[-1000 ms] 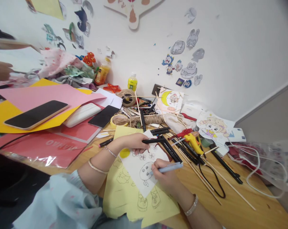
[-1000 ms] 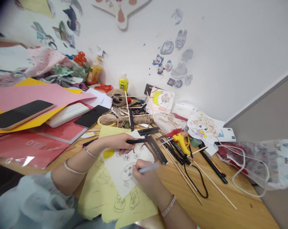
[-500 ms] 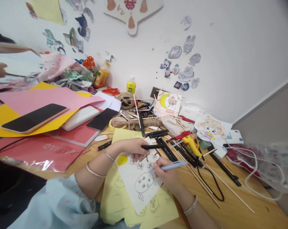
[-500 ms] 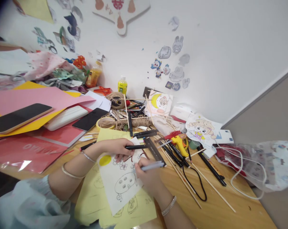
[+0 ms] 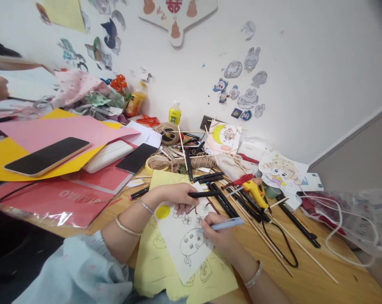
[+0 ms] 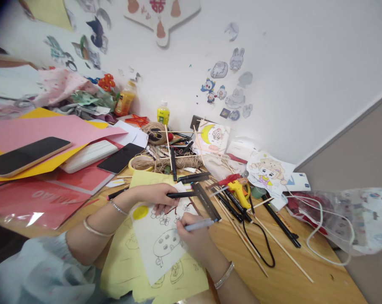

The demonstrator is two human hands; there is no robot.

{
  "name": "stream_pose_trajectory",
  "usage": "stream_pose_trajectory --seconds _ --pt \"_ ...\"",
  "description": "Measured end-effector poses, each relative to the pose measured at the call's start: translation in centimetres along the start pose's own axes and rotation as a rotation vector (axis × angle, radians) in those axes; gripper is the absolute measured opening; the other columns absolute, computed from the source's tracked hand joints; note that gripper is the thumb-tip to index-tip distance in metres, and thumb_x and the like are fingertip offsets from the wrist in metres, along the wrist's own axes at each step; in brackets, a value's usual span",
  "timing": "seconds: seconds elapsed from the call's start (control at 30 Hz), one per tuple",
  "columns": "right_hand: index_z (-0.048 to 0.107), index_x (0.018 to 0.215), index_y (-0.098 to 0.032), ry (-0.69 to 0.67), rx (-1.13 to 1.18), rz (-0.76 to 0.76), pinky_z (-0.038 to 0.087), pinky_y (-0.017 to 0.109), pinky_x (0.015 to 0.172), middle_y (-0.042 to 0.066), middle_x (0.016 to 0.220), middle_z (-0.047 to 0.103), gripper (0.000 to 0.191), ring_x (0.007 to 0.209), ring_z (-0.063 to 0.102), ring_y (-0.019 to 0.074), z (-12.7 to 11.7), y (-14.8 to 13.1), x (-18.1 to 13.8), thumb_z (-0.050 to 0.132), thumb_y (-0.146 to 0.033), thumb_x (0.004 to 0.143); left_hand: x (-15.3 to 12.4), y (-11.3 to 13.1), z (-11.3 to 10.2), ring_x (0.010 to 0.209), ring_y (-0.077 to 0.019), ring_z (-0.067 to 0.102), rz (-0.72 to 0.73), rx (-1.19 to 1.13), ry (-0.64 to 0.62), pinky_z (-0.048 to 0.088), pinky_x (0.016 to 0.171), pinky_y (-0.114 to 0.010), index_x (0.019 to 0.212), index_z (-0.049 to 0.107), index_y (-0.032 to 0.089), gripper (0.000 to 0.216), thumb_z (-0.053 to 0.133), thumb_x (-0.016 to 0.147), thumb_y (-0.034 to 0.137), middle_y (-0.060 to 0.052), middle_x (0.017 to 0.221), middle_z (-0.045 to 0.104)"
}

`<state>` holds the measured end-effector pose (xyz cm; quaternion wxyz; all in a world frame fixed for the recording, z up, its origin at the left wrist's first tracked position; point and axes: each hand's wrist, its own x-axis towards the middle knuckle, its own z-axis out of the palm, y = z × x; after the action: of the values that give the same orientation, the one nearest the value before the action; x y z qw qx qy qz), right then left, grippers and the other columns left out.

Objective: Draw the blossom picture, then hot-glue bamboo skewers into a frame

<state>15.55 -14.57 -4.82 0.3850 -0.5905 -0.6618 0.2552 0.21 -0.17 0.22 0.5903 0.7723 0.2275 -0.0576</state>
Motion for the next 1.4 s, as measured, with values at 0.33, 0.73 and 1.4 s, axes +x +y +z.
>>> stream_pose_trajectory --seconds 0.33,0.73,1.4 --pt "0.031 0.054 -0.022 -0.002 -0.024 0.005 0.025 0.026 0.049 -0.006 0.049 0.037 0.033 0.049 0.037 0.0112 0.31 -0.48 -0.51 0.046 -0.028 0.083 -0.09 -0.05 -0.07 0.04 -0.0103 0.054 0.015 -0.008 -0.006 0.044 0.039 -0.022 0.073 0.049 0.019 0.018 0.057 0.078 0.034 0.003 0.056 0.06" --pt "0.029 0.053 -0.022 -0.012 -0.099 0.002 0.024 0.027 0.05 -0.006 0.048 0.035 0.034 0.049 0.036 0.0115 0.22 -0.43 -0.37 0.045 -0.025 0.083 0.0 -0.16 -0.01 0.04 -0.011 0.054 0.018 0.001 -0.002 0.044 0.039 -0.022 0.075 0.049 0.019 0.014 0.056 0.079 0.031 0.003 0.055 0.061" --pt "0.029 0.053 -0.023 0.021 -0.121 0.008 0.024 0.027 0.05 -0.005 0.048 0.035 0.033 0.049 0.036 0.0119 0.37 -0.25 -0.46 0.043 -0.028 0.082 -0.03 -0.05 0.02 0.038 -0.0099 0.053 0.018 -0.008 -0.004 0.042 0.038 -0.02 0.072 0.049 0.019 0.014 0.055 0.079 0.029 0.004 0.054 0.06"
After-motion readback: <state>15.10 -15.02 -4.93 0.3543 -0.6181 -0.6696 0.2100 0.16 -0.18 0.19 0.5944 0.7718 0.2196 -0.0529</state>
